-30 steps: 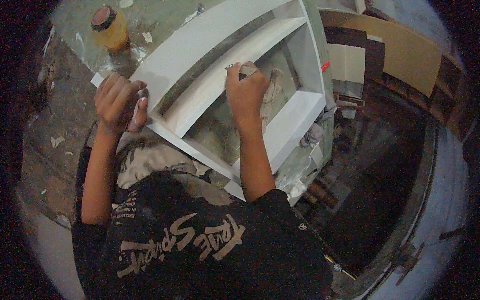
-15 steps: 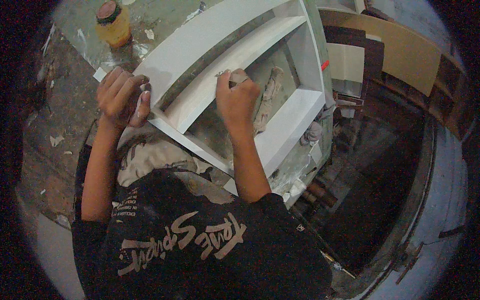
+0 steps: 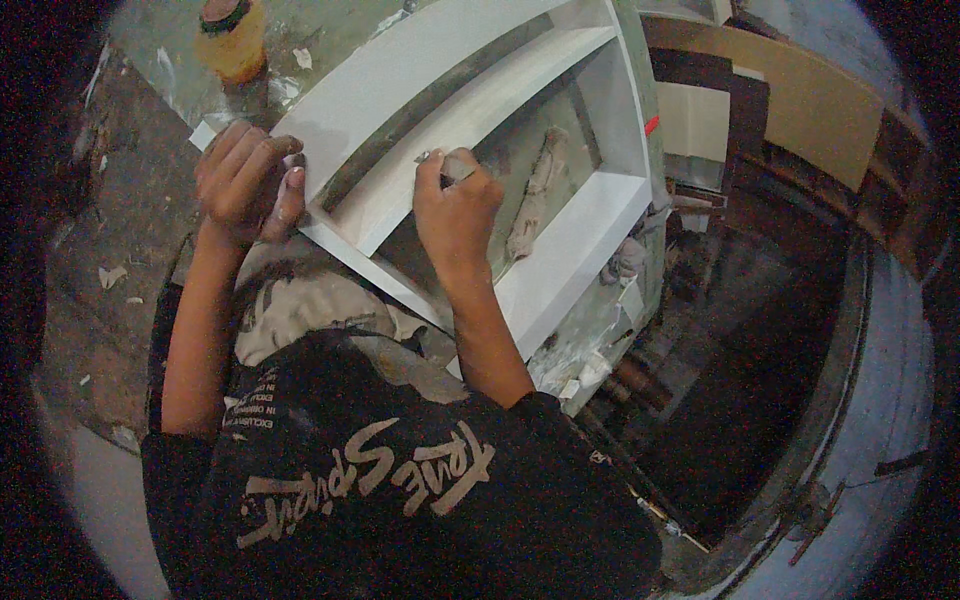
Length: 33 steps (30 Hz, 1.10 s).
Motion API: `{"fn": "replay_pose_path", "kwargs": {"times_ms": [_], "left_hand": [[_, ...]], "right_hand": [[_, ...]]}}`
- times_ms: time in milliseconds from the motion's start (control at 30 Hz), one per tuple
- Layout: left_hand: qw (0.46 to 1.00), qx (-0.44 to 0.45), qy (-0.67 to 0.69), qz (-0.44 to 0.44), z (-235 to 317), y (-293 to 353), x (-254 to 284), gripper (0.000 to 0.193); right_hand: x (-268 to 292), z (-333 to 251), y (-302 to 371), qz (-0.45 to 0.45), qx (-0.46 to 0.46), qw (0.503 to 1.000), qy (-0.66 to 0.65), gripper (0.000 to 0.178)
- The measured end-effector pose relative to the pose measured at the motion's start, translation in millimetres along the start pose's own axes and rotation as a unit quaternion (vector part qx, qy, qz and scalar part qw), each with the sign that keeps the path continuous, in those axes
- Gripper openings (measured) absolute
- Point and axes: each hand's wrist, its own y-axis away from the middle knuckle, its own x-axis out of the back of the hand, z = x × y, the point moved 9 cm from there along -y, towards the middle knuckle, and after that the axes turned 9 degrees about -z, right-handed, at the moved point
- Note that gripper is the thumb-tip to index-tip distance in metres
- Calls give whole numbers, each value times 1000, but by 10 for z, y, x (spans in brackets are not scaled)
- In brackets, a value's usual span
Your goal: The person applies putty to the joints of a white wooden shelf unit using a small scraper, smooths the putty with their fingers, and later applies water from a bottle to the surface.
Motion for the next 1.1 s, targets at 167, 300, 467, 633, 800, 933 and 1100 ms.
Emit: {"fn": "replay_pose_path", "kwargs": {"times_ms": [167,300,467,633,800,933,1100], "left_hand": [[1000,-2,-1,5,-16,41,-9,18],[1000,-6,3,6,-2,13,-5,17],[1000,2,-2,-1,-4,29,-4,17],[1000,0,-4,3,10,11,2,18],[1000,0,0,7,9,2,12,18],[1000,3,4,6,1,4,23,18],[1000,-1,11,7,3,4,20,18]], "right_hand": [[-59,-13,92,-14,4,1000,-11,26],[-40,-43,135,-6,-2,1000,-9,25],[-107,-74,213,12,48,999,-6,30],[-111,-77,241,-3,36,999,8,25],[-154,-57,282,-28,5,999,-17,25],[-155,-143,313,-10,51,999,-5,27],[-215,-146,432,-18,59,998,33,23]]}}
